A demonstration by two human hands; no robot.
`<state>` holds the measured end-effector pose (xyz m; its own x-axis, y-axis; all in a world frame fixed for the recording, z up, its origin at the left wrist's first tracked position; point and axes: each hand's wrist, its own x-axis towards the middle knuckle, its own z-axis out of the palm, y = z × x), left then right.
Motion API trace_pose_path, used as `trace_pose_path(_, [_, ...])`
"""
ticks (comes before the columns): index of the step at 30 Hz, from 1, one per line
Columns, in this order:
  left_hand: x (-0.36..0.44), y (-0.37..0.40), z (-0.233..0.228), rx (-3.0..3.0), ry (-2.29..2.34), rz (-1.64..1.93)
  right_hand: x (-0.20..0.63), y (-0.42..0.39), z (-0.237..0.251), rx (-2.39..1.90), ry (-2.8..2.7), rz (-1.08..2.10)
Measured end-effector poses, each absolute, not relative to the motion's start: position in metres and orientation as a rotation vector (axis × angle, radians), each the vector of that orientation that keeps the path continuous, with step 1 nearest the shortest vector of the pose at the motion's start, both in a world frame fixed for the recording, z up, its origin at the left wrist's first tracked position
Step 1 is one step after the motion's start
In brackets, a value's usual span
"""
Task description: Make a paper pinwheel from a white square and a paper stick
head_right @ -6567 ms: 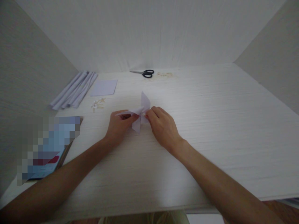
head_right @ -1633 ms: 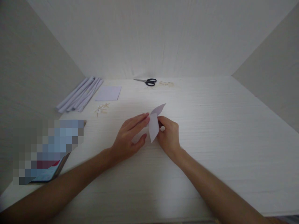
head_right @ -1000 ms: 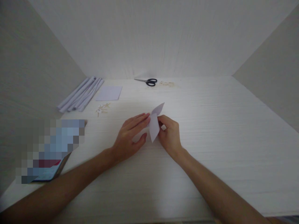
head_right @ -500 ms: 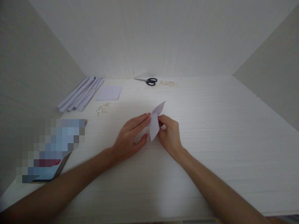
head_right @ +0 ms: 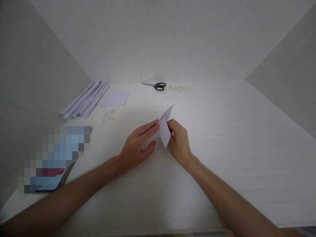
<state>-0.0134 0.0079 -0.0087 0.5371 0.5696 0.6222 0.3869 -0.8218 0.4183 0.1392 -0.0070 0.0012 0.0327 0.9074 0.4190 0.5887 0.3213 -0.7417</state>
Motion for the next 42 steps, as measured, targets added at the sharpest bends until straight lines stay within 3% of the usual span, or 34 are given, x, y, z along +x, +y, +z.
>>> trace_pose_path(42, [-0.013, 0.008, -0.007, 2.334, 0.76, 1.195, 0.139, -0.007, -0.007, -1.338, -1.526, 0.471])
